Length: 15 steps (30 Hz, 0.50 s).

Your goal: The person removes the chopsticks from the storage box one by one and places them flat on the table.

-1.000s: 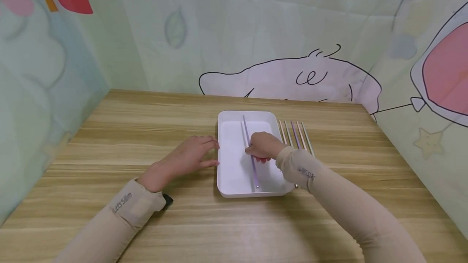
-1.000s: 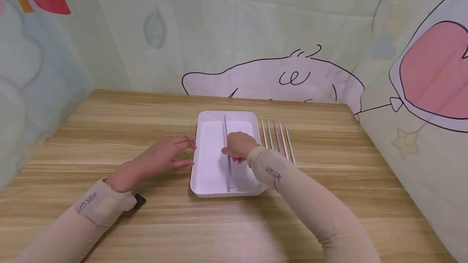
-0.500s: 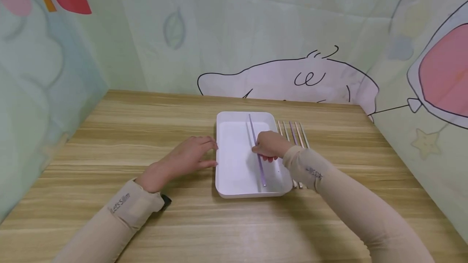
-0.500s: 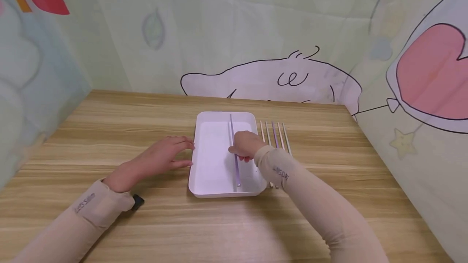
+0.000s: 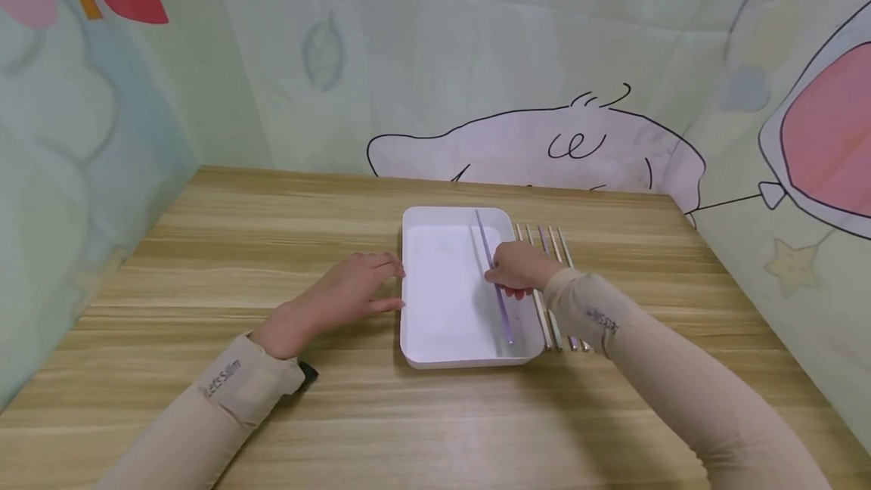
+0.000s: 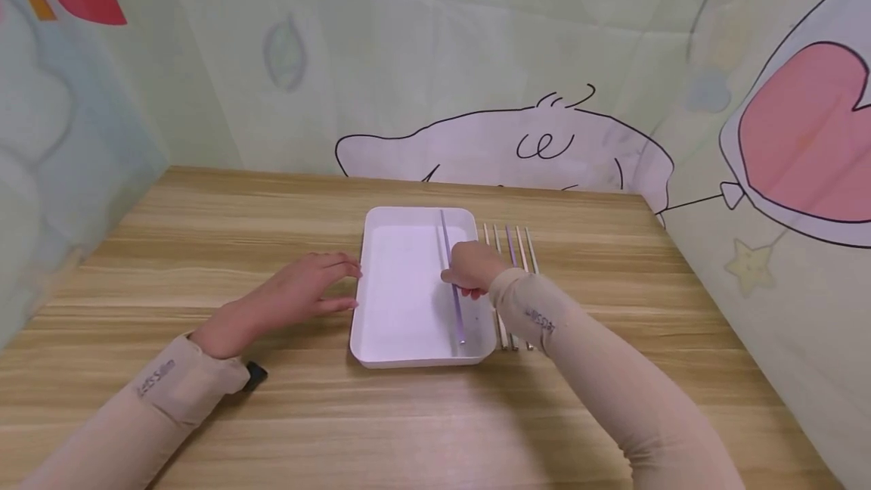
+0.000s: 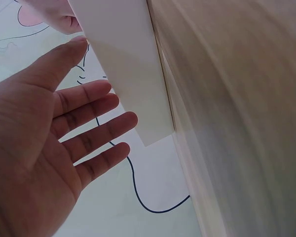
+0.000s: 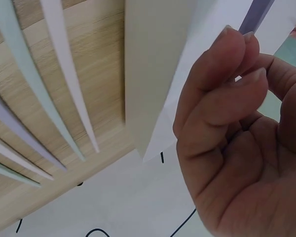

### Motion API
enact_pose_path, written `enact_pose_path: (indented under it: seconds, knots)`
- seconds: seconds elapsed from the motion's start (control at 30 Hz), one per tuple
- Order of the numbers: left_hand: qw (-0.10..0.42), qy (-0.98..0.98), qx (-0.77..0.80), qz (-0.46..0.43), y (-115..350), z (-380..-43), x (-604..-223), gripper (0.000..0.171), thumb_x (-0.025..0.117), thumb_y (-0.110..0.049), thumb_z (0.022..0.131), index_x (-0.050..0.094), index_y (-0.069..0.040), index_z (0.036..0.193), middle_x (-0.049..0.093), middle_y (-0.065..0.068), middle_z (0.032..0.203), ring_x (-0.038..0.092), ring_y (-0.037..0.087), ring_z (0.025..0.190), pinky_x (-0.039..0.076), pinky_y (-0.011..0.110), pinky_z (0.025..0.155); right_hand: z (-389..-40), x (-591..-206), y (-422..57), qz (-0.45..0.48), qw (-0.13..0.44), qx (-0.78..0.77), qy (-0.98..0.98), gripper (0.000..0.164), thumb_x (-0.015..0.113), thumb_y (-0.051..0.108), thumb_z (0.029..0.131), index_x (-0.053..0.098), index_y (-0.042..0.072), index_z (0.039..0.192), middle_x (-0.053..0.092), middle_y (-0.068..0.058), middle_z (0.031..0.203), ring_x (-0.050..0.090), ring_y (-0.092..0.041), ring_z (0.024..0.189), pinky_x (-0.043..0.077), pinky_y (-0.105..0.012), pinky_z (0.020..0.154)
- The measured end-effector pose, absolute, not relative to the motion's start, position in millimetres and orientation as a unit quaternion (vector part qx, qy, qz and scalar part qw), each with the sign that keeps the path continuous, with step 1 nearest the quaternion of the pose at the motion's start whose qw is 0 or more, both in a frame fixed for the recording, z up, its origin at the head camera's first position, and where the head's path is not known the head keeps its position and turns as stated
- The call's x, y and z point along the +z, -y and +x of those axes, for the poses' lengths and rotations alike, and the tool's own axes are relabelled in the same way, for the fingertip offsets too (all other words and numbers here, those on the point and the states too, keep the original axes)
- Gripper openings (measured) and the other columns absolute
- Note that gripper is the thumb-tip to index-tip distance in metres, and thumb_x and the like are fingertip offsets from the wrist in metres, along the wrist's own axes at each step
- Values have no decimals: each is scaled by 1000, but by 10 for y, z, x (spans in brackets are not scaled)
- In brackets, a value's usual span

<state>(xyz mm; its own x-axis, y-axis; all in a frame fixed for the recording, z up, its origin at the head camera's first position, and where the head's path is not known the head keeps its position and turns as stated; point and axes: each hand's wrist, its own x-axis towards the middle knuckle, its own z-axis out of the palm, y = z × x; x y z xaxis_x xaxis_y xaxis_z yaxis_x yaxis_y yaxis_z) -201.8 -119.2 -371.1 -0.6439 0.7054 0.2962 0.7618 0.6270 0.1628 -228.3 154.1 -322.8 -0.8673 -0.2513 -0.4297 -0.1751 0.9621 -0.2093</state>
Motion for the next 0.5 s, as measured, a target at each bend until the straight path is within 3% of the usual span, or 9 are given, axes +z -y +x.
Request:
enact_pose_path:
  seconds: [0.5]
  knots:
    - [125,885,-147,-424,1191,-2019,-3717,37,75,-28,82,65,-1,104,67,10,108,65,26,98,54,44,87,-2254,-3186,-1738,-116,226,-79,-964,38,50,22,94,52,13,57,53,4,51,49,-8,43,39,-16,40]
